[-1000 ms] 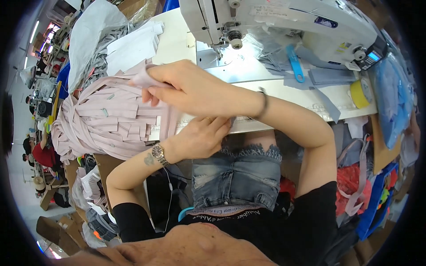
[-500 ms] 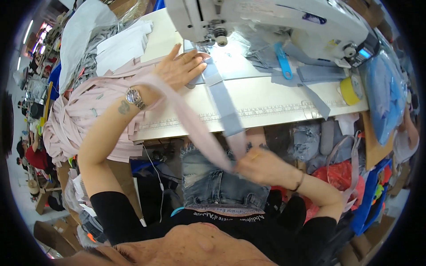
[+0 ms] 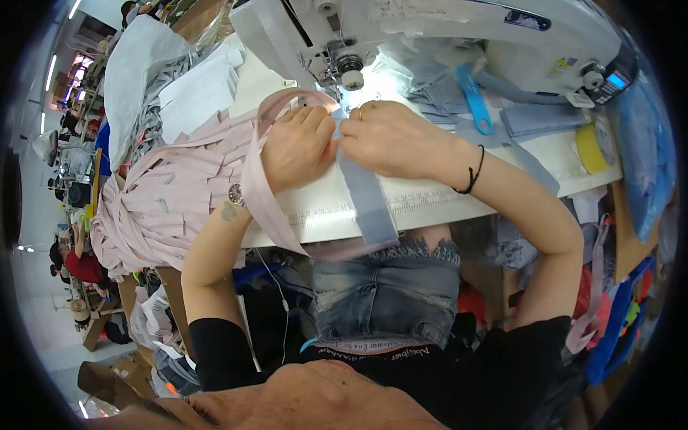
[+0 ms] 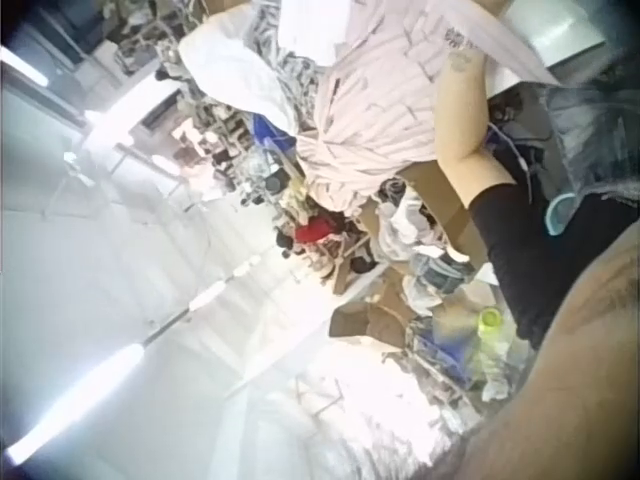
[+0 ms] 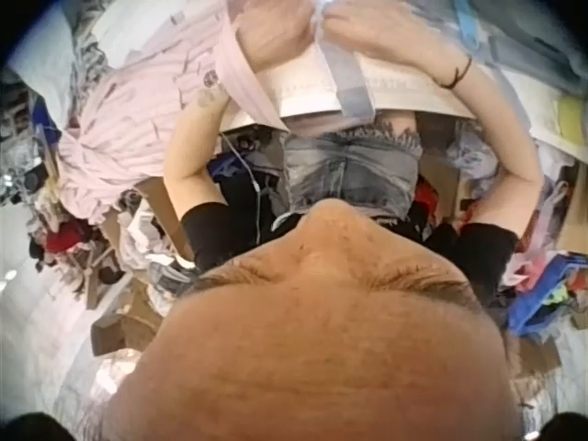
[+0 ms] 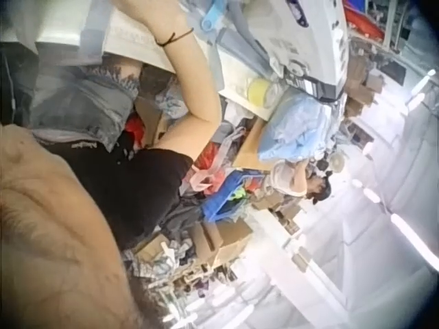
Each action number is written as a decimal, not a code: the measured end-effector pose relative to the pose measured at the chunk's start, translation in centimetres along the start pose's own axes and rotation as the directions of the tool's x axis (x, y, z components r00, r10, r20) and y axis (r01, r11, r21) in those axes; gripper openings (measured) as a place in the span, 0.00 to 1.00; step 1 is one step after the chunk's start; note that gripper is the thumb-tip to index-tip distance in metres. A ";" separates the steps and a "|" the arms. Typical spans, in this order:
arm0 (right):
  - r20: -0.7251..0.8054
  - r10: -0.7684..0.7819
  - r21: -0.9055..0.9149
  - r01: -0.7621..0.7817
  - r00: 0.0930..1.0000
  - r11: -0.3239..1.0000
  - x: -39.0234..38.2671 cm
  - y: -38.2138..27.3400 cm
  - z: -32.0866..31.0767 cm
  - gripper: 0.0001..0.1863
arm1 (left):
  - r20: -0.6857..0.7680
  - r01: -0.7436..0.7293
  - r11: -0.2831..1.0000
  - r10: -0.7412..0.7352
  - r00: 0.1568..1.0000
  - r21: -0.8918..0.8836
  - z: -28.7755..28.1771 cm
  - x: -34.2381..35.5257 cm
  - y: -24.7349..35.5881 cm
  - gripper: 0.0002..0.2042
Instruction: Sewing long strips of material together using an industrial sewing machine.
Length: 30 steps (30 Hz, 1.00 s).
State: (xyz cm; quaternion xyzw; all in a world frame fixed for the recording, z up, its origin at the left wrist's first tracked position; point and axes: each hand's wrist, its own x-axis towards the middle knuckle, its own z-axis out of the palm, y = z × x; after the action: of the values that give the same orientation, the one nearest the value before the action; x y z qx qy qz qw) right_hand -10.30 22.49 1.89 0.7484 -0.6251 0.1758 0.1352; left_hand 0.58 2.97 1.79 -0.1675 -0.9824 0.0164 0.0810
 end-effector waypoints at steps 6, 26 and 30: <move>-0.154 0.205 0.213 -0.170 0.967 0.962 -0.7 0.1 2.1 0.11 | -0.284 -0.054 0.997 0.037 0.958 -0.053 0.5 -0.1 -1.1 0.14; 0.005 0.305 0.243 -0.297 0.952 0.923 -1.2 0.7 1.3 0.16 | -0.315 -0.008 0.975 -0.064 0.947 -0.222 2.3 -0.1 -3.9 0.16; 0.064 0.357 0.283 -0.360 0.932 0.889 -1.2 0.9 1.1 0.20 | -0.358 -0.134 0.959 0.037 0.933 -0.252 2.5 -1.1 -2.9 0.15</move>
State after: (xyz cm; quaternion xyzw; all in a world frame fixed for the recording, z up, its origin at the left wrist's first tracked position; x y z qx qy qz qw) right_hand -11.31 22.89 0.34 0.6327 -0.7204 0.2836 -0.0138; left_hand 0.25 -0.11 -0.69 -0.2201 -0.9369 -0.1450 0.2295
